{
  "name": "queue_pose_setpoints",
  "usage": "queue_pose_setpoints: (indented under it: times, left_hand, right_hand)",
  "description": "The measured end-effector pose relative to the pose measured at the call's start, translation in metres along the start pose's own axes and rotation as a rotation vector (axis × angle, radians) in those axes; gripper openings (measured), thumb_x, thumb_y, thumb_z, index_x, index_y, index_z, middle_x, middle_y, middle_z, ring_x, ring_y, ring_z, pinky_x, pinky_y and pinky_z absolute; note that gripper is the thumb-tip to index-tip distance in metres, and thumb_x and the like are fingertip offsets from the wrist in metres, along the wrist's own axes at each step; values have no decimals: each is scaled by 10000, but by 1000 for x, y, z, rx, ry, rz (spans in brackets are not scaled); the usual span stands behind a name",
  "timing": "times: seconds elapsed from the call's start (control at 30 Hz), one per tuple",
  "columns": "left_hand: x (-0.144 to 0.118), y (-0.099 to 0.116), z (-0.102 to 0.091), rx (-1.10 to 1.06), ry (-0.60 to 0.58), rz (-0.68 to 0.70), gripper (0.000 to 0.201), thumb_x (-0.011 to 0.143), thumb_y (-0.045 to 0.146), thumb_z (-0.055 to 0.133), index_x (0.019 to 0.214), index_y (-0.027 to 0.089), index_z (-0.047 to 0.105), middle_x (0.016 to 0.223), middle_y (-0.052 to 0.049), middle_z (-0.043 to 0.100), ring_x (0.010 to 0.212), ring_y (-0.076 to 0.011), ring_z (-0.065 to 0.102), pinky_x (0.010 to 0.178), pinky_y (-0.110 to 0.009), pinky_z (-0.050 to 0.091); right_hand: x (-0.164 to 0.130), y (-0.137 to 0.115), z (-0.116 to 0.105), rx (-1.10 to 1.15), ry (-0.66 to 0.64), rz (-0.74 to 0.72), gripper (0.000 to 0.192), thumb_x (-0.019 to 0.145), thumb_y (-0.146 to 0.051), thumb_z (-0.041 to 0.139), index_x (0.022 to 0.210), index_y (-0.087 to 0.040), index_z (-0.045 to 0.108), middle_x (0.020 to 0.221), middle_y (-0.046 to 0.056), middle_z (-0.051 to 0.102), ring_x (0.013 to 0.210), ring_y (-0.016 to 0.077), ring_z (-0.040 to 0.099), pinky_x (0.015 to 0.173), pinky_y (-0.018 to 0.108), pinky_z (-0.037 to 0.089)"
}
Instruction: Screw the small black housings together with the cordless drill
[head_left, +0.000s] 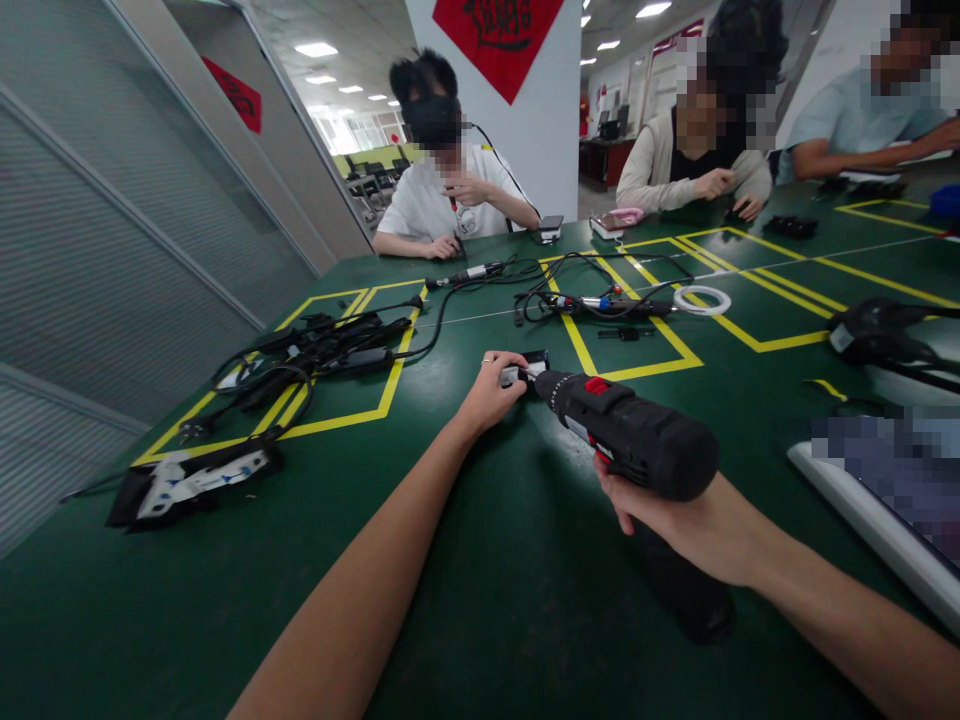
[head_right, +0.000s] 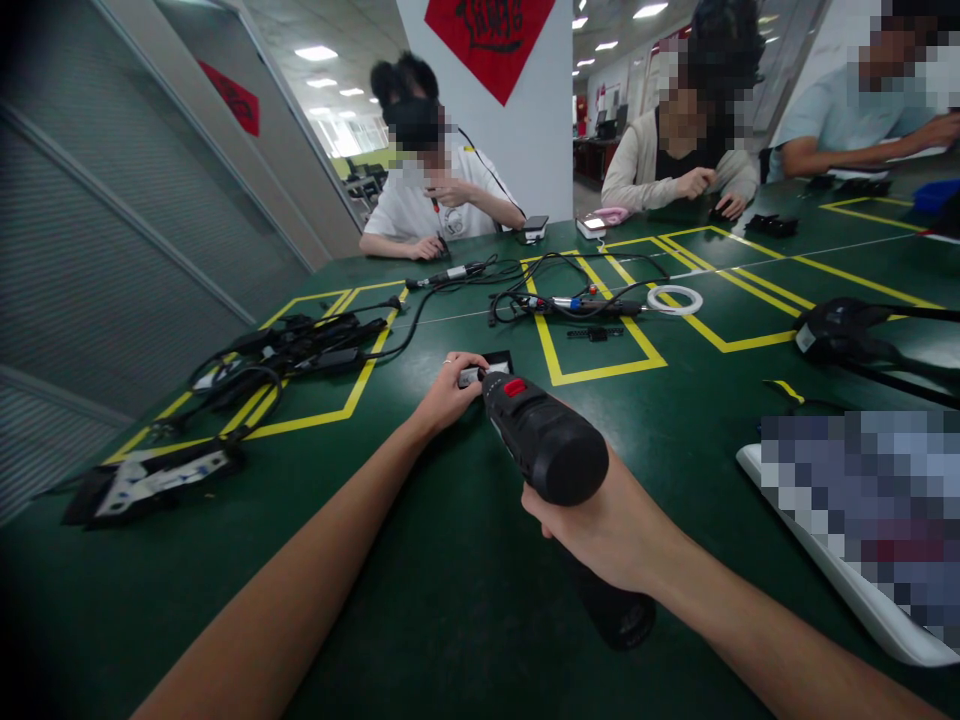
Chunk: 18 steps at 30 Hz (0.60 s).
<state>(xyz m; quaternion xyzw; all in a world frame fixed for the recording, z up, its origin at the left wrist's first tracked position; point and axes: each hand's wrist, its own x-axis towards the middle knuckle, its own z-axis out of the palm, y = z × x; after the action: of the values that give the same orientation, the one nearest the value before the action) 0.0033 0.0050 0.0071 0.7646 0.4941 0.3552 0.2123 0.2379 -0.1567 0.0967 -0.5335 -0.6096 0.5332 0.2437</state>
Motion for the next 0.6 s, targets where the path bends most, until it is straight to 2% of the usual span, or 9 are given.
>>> queue_pose_setpoints:
  times: [0.37, 0.6]
  left_hand:
    - [1, -1, 1, 6, 7, 10, 233, 779, 145, 519, 992, 211, 588, 1062, -41, 488, 1061, -167, 490, 973, -318, 402]
    - [0, 0, 0, 4, 9, 20, 232, 780, 144, 521, 990, 213, 589, 1062, -45, 493, 1069, -173, 492, 969, -322, 402]
  right_hand:
    - [1, 3, 2, 24, 11, 22, 106, 799, -278, 583, 868, -199, 564, 642, -19, 585, 616, 160, 578, 614, 290, 459]
    - [-1, -1, 0, 15, -9, 10, 85, 803, -260, 577, 862, -199, 572, 668, -14, 587, 659, 168, 593, 657, 302, 471]
